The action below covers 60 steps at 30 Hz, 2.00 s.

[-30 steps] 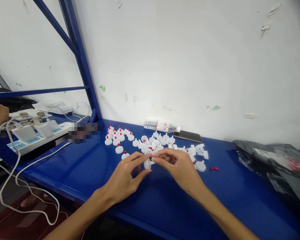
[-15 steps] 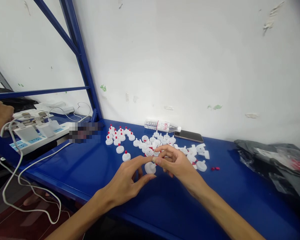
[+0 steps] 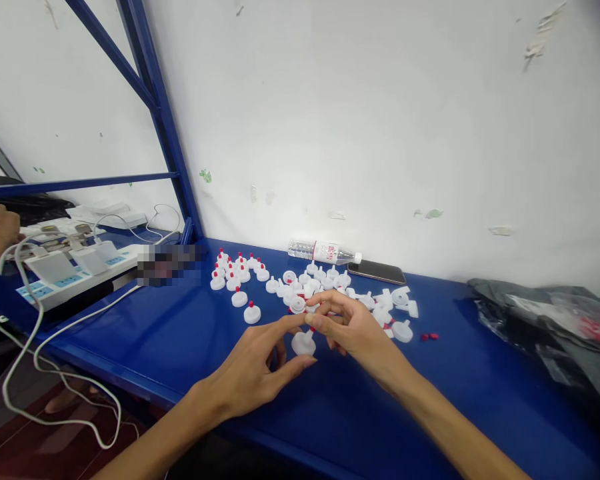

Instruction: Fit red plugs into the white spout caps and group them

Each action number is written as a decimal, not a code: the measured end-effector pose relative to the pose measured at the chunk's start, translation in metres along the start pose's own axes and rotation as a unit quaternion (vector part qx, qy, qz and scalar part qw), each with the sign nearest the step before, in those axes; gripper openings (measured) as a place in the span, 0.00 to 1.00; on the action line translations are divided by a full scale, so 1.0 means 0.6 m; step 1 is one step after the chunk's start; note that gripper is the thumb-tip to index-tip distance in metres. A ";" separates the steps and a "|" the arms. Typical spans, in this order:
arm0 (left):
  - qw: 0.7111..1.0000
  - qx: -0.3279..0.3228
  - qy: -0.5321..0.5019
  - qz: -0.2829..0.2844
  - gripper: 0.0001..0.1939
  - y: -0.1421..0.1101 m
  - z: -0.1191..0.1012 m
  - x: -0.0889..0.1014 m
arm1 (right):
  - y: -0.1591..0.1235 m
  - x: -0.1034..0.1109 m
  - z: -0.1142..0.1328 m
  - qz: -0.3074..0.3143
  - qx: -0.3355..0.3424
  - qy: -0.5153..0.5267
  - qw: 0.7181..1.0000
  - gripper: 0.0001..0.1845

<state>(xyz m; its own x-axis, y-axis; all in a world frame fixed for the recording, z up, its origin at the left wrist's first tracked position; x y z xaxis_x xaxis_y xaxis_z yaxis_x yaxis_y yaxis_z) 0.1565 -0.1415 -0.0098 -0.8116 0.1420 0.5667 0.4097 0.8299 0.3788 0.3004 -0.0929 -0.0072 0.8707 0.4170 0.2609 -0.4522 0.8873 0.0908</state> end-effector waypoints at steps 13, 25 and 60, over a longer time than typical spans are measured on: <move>0.996 0.070 0.051 -0.029 0.16 0.010 0.029 0.005 | -0.015 0.083 0.037 -0.245 0.069 -0.401 0.880 0.14; 0.986 0.081 0.129 -0.066 0.07 0.012 0.041 0.014 | 0.010 0.056 -0.013 -0.126 0.103 -0.607 0.778 0.14; 0.970 0.053 0.228 -0.073 0.15 0.004 0.011 0.017 | 0.000 0.005 -0.012 -0.063 0.154 -0.655 0.737 0.12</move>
<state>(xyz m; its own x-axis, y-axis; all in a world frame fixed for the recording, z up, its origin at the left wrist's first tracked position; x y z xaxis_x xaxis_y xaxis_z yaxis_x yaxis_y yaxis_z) 0.1463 -0.1347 -0.0081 -0.5796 -0.2138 0.7863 0.2393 0.8778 0.4150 0.3043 -0.0902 -0.0133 0.0664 -0.3920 0.9176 -0.5813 0.7322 0.3549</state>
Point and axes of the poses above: each hand's wrist, its own y-axis towards the middle knuckle, its own x-axis out of the back of the hand, z = x × y, the point moved 7 cm from there along y, towards the middle knuckle, and after that the axes turned 9 degrees about -y, right-handed, at the moved point
